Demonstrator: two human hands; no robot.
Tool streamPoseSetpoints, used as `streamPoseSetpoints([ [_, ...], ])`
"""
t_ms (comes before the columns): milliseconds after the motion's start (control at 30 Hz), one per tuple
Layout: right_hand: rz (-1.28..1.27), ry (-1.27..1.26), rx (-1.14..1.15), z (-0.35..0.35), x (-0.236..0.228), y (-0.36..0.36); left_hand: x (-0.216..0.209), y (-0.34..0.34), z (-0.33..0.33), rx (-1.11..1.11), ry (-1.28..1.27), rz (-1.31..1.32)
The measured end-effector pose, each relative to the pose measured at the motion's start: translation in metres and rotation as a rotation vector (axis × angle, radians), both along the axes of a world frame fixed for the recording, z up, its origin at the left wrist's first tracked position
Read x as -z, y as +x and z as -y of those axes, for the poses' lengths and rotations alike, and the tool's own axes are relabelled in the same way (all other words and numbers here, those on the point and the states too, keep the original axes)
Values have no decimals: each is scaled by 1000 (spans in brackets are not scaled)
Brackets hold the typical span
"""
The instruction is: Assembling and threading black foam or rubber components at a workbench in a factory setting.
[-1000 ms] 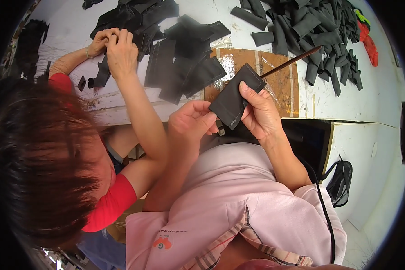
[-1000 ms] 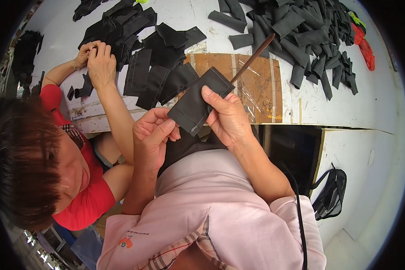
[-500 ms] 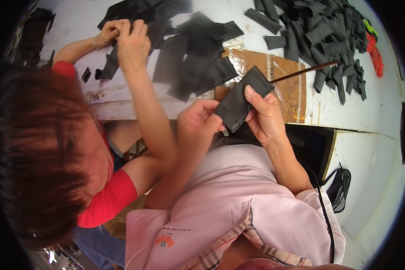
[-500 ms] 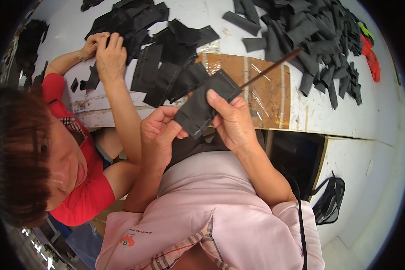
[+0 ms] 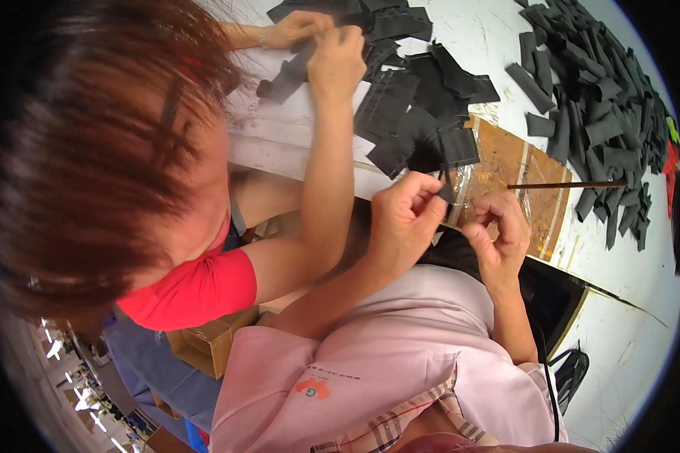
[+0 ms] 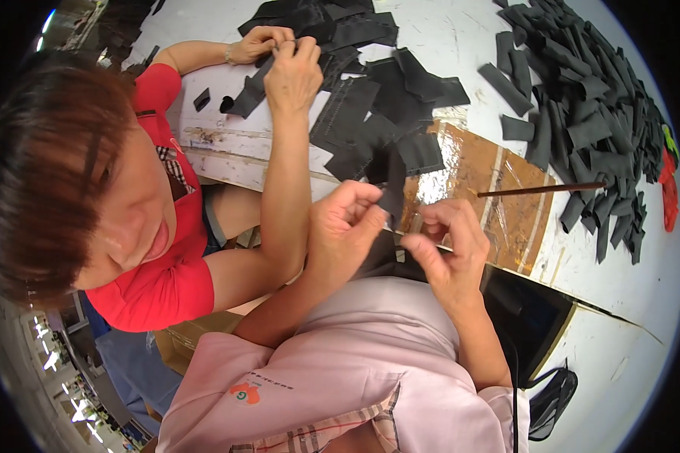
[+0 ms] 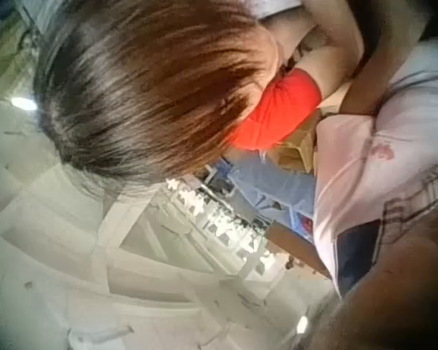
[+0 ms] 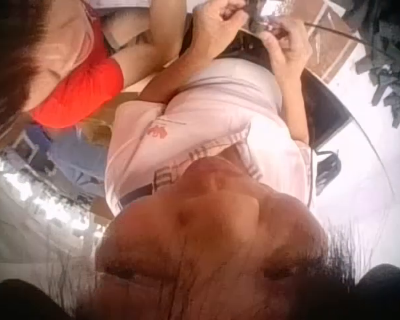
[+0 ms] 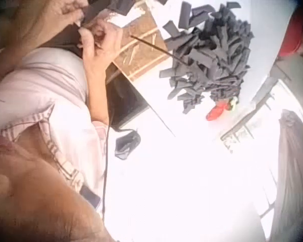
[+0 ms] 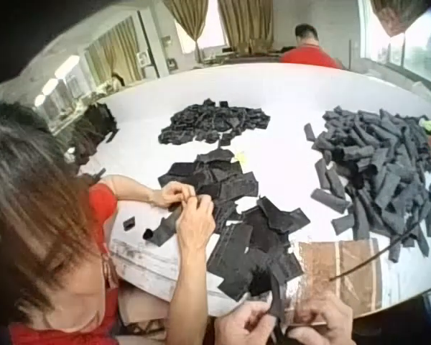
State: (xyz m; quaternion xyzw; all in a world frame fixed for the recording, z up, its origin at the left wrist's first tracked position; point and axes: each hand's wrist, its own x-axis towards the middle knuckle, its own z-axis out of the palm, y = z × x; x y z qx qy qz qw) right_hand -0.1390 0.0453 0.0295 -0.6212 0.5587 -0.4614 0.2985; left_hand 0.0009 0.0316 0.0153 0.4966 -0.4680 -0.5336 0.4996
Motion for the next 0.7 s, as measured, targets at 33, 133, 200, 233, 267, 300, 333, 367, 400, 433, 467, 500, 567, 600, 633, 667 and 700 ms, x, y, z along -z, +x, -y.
streamPoseSetpoints([
  [33, -11, -105, -59, 2, -7, 6, -5, -1, 0, 36, 14, -13],
  [133, -22, -100, -105, 2, -6, 10, -1, -5, -2, 73, -22, -25],
  [200, -101, -111, -82, 1, -5, 9, 0, -5, -3, 75, -62, 17],
  [233, -93, -118, -93, 1, -5, 10, -1, -4, -3, 76, -55, 46],
  [267, -112, -108, -56, 0, -6, 11, 0, -4, -4, 68, -70, 49],
  [300, -130, -97, -20, -1, -6, 13, 1, -4, -4, 59, -84, 52],
  [333, -179, -111, -13, -2, -12, 15, 0, -4, -4, 31, -123, 86],
  [367, -172, -118, -23, -3, -11, 15, -4, -4, -3, 4, -162, 120],
  [400, -171, -110, -27, -4, -9, 13, -9, -2, -2, 6, -195, 178],
  [433, -170, -101, -32, -4, -8, 13, -9, -2, -2, 3, -199, 191],
  [467, -170, -59, -30, -2, -10, 13, -8, -2, -1, 15, -202, 201],
  [500, -165, -63, -37, -1, -8, 13, -6, -1, 0, 28, -203, 210],
  [567, -244, -150, -56, 0, -1, 12, -2, 1, 1, 23, -234, 248],
  [600, -258, -160, -76, 0, -1, 13, -1, 1, 0, 25, -263, 282],
  [633, -251, -168, -82, -1, 0, 14, 0, 0, -1, 18, -269, 290],
  [667, -320, -203, -88, 0, 2, 15, 3, -2, -1, -21, -318, 365],
  [700, -389, -239, -93, 1, 5, 16, 4, -4, -1, -61, -367, 440],
])
